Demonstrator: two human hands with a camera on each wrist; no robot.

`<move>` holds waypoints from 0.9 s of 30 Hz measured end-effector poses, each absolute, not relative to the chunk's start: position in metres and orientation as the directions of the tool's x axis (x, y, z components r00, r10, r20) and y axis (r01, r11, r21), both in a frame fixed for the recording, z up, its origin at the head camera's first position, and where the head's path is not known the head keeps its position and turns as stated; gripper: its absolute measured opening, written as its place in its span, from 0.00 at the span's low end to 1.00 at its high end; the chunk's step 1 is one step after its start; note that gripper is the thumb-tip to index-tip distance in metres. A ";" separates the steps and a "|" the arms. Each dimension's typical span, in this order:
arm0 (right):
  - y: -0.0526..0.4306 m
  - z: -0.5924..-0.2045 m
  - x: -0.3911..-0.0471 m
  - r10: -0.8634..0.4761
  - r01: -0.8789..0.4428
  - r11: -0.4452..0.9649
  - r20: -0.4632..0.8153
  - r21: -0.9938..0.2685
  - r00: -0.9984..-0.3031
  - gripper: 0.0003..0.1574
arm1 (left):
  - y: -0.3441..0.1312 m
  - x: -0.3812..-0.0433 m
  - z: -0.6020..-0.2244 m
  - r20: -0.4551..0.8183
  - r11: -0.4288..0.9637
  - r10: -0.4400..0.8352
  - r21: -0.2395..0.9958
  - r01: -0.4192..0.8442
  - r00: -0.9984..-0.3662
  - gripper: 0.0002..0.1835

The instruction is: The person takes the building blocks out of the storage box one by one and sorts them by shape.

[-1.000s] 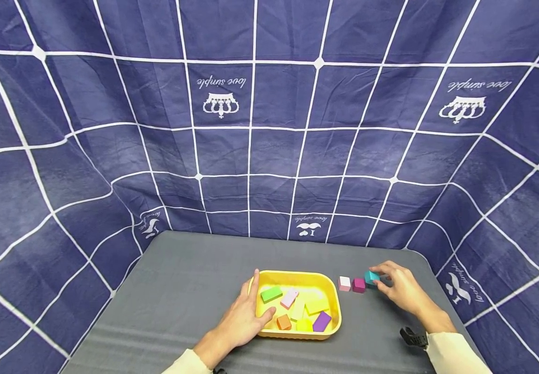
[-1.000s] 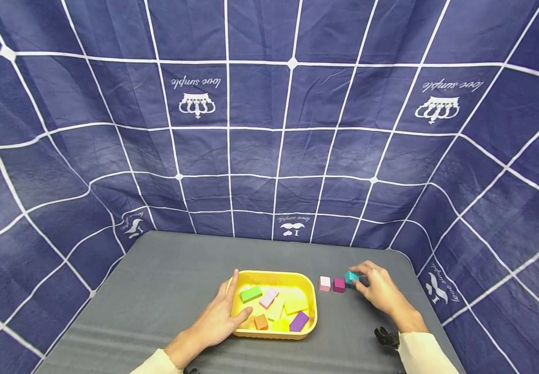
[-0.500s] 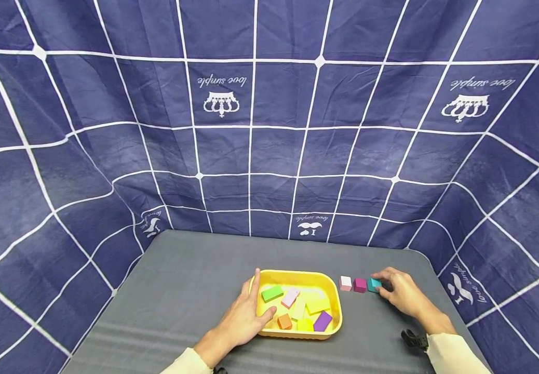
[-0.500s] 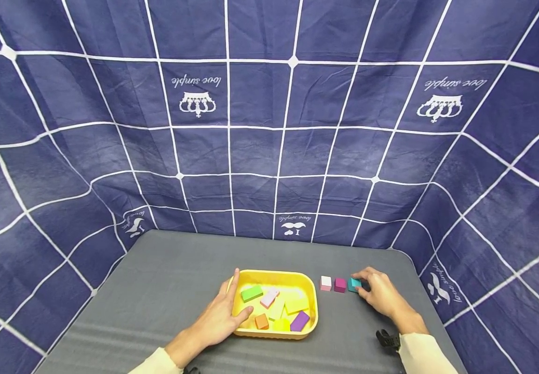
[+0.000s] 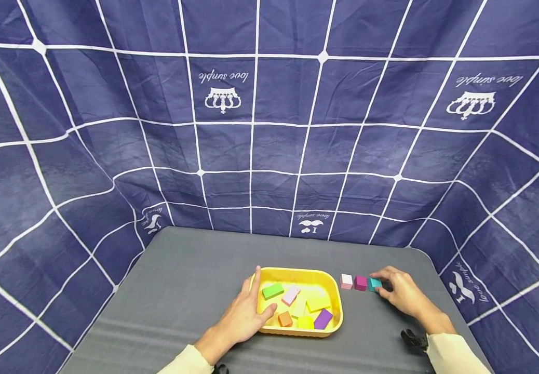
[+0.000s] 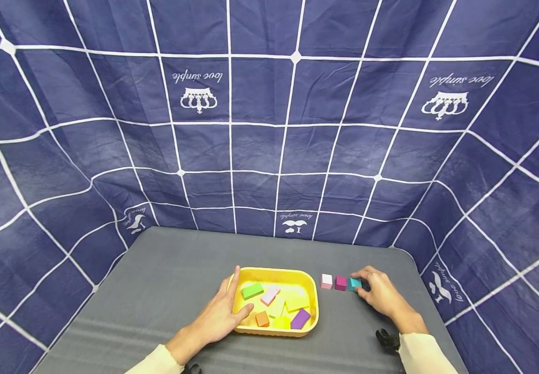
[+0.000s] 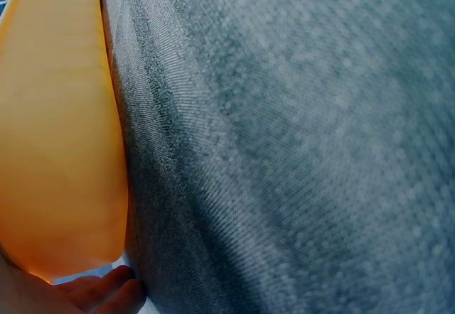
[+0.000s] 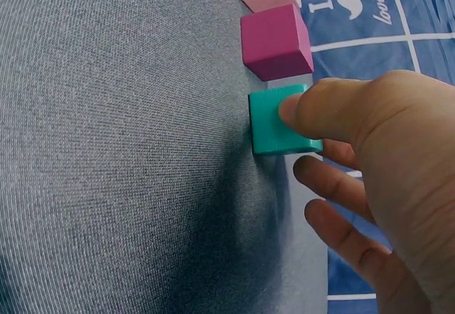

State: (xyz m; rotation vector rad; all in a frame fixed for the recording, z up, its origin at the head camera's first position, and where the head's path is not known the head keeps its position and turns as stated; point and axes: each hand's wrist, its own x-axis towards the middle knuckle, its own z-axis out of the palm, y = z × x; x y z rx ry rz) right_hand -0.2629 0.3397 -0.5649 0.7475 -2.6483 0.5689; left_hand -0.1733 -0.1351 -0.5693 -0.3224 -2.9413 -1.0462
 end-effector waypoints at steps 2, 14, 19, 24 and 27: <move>0.341 -0.564 -0.262 -0.418 -0.555 0.785 0.426 -0.276 -0.802 0.25 | -0.134 -0.174 -0.570 0.076 0.756 0.194 0.623 0.199 -0.978 0.61; 0.328 -0.549 -0.253 -0.363 -0.501 0.832 0.450 -0.237 -0.816 0.21 | -0.134 -0.169 -0.571 0.075 0.737 0.196 0.646 0.198 -0.978 0.63; 0.316 -0.539 -0.251 -0.367 -0.525 0.820 0.495 -0.226 -0.787 0.22 | -0.135 -0.171 -0.566 0.075 0.719 0.211 0.663 0.206 -0.975 0.65; 0.303 -0.531 -0.248 -0.386 -0.539 0.814 0.494 -0.214 -0.779 0.24 | -0.136 -0.173 -0.564 0.050 0.706 0.216 0.681 0.191 -0.975 0.69; 0.296 -0.527 -0.245 -0.397 -0.541 0.815 0.480 -0.209 -0.782 0.24 | -0.138 -0.174 -0.565 0.024 0.697 0.229 0.694 0.181 -0.973 0.73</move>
